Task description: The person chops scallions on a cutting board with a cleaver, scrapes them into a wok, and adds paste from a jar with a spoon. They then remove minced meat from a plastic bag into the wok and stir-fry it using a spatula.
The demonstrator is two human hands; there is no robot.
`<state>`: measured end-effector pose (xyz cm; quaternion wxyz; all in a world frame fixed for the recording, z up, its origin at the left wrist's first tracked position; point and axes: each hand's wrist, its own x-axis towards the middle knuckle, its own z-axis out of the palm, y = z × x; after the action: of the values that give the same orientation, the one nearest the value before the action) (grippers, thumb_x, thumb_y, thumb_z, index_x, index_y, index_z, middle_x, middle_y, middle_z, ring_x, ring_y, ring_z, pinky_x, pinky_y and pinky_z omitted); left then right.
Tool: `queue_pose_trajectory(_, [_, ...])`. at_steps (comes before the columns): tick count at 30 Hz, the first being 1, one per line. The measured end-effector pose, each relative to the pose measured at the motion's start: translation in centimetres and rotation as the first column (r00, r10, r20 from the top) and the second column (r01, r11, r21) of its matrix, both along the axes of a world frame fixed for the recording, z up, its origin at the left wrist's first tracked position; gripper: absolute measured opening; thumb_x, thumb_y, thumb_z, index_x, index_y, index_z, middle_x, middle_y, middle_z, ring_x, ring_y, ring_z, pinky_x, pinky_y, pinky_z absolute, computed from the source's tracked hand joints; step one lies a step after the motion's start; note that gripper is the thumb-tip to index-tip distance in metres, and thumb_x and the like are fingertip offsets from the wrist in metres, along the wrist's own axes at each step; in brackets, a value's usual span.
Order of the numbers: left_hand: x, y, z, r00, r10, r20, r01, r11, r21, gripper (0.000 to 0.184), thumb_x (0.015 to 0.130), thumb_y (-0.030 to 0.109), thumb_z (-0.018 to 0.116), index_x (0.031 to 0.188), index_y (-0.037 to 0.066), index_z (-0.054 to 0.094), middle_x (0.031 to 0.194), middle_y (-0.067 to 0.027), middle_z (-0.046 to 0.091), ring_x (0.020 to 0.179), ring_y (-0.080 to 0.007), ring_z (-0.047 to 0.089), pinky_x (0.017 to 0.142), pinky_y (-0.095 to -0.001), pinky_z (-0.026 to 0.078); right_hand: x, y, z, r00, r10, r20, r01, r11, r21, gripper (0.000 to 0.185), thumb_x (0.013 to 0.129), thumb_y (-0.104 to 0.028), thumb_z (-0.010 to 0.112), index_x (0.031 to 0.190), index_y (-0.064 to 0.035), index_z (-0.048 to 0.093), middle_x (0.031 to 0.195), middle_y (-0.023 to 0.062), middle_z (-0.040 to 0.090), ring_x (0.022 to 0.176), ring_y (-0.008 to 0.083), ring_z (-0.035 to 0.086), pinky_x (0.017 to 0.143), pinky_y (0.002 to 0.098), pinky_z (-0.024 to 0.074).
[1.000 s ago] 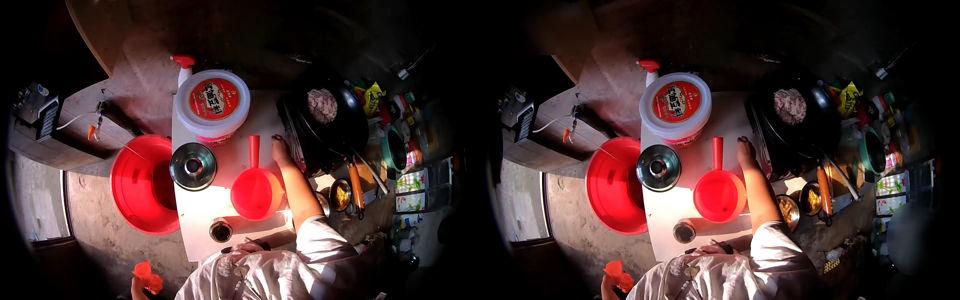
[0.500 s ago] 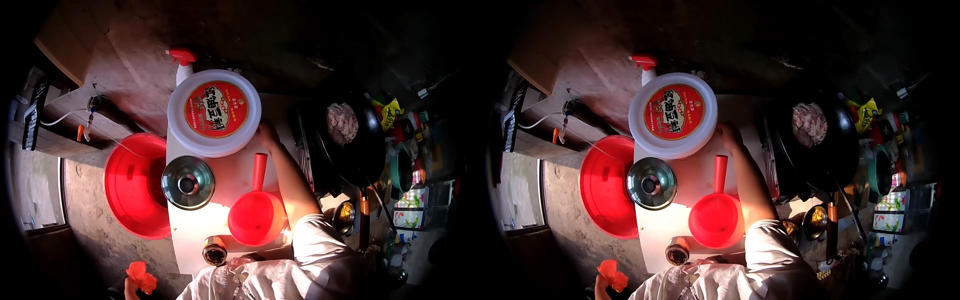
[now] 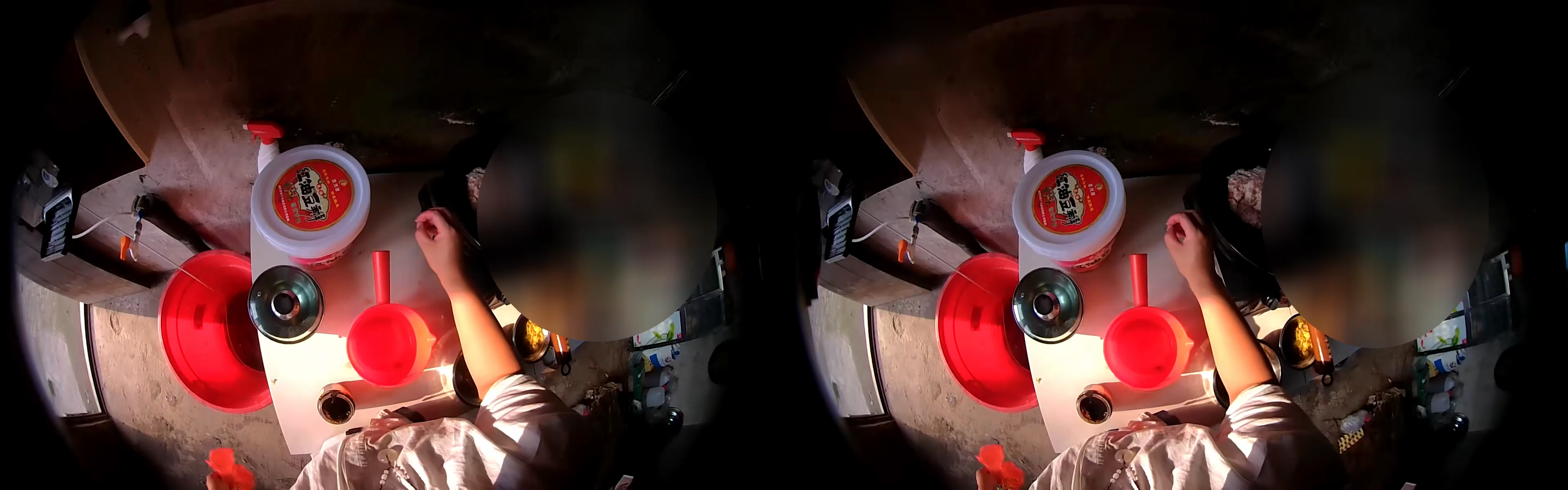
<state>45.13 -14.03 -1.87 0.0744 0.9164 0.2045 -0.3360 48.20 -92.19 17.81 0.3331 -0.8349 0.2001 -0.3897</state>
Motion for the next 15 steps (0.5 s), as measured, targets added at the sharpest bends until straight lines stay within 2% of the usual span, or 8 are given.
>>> queue_pose_trajectory(4, [-0.7,2.5,-1.1,0.997,-0.055,0.05,0.057,0.998,-0.036,0.021,0.063,0.006,0.064,0.084,0.004,0.062,0.074,-0.012,0.062,0.068,-0.0212,0.06,0.063,-0.0339,0.049,-7.7,0.6,9.7,0.913,-0.259,0.314,0.36,0.873,-0.329,0.015,0.068,0.007,0.057,0.08,-0.0016,0.055,0.082,0.0088,0.055,0.067,0.0203,0.058,0.058,0.0256,0.0491])
queue_pose_trajectory(5, [-1.1,3.3,-1.5,0.995,-0.077,0.066,0.081,0.995,-0.05,0.021,0.063,0.006,0.064,0.084,0.004,0.062,0.074,-0.0121,0.062,0.068,-0.0212,0.06,0.062,-0.034,0.049,-9.6,-2.2,8.9,0.912,-0.357,0.202,0.409,0.823,-0.394,0.012,0.071,-0.002,0.058,0.083,-0.0016,0.056,0.086,0.0111,0.057,0.076,0.0259,0.058,0.067,0.0303,0.0487])
queue_pose_trajectory(7, [-1.5,5.1,-2.5,0.98,-0.125,0.153,0.137,0.988,-0.073,0.021,0.062,0.006,0.064,0.083,0.003,0.062,0.073,-0.0122,0.062,0.067,-0.0213,0.06,0.062,-0.034,0.049,-13.2,-5.9,7.2,0.674,-0.448,-0.587,0.326,0.894,-0.307,0.033,0.073,-0.023,0.06,0.099,-0.0034,0.058,0.102,0.0162,0.056,0.095,0.0317,0.053,0.083,0.0365,0.0419])
queue_pose_trajectory(9, [-1.8,6.2,-3.7,0.934,-0.156,0.322,0.187,0.98,-0.068,0.013,0.057,0.004,0.06,0.069,0.002,0.061,0.061,-0.0146,0.06,0.059,-0.0251,0.06,0.055,-0.0371,0.047,-15.6,-8.2,5.5,0.864,-0.411,-0.292,0.347,0.905,-0.245,0.028,0.074,-0.022,0.06,0.095,-0.0032,0.06,0.097,0.0166,0.059,0.093,0.0314,0.054,0.082,0.036,0.042])
queue_pose_trajectory(10, [-2.2,0.5,4.2,0.969,0.003,0.249,0.031,0.991,-0.132,0.014,0.061,0.002,0.058,0.074,0.003,0.063,0.07,-0.0178,0.061,0.07,-0.0296,0.062,0.059,-0.0378,0.048,-15.9,-5.5,8.9,0.857,-0.474,-0.201,0.425,0.872,-0.244,0.023,0.075,-0.02,0.058,0.087,-0.0019,0.062,0.091,0.0173,0.06,0.089,0.0317,0.056,0.078,0.0353,0.0427])
queue_pose_trajectory(12, [-2.7,5.0,-0.9,0.955,0.046,0.293,0.002,0.987,-0.161,0.018,0.069,0.014,0.053,0.081,0.006,0.064,0.077,-0.0183,0.061,0.074,-0.0306,0.061,0.063,-0.0385,0.047,-16.3,-2.6,11.2,0.895,-0.442,0.06,0.434,0.83,-0.351,0.019,0.077,-0.017,0.057,0.081,0.0009,0.061,0.078,0.0163,0.06,0.073,0.0297,0.057,0.067,0.034,0.0441])
queue_pose_trajectory(14, [-4.2,0.5,6.1,0.915,0.152,0.374,-0.068,0.971,-0.229,0.019,0.07,0.017,0.054,0.084,0.008,0.063,0.079,-0.0154,0.062,0.078,-0.03,0.06,0.066,-0.0381,0.047,-15.6,1.5,12.0,0.917,-0.398,-0.01,0.377,0.877,-0.298,0.023,0.081,-0.019,0.057,0.075,0.0031,0.059,0.07,0.0131,0.06,0.062,0.0218,0.055,0.058,0.0323,0.0423])
queue_pose_trajectory(15, [-5.2,2.6,3.5,0.911,0.188,0.368,-0.105,0.966,-0.234,0.019,0.068,0.015,0.057,0.085,0.008,0.062,0.08,-0.0144,0.062,0.078,-0.0297,0.06,0.067,-0.037,0.047,-15.2,3.3,11.7,0.948,-0.312,-0.062,0.291,0.93,-0.224,0.029,0.084,-0.024,0.053,0.083,0.0034,0.061,0.074,0.0116,0.062,0.065,0.0191,0.057,0.064,0.029,0.044])
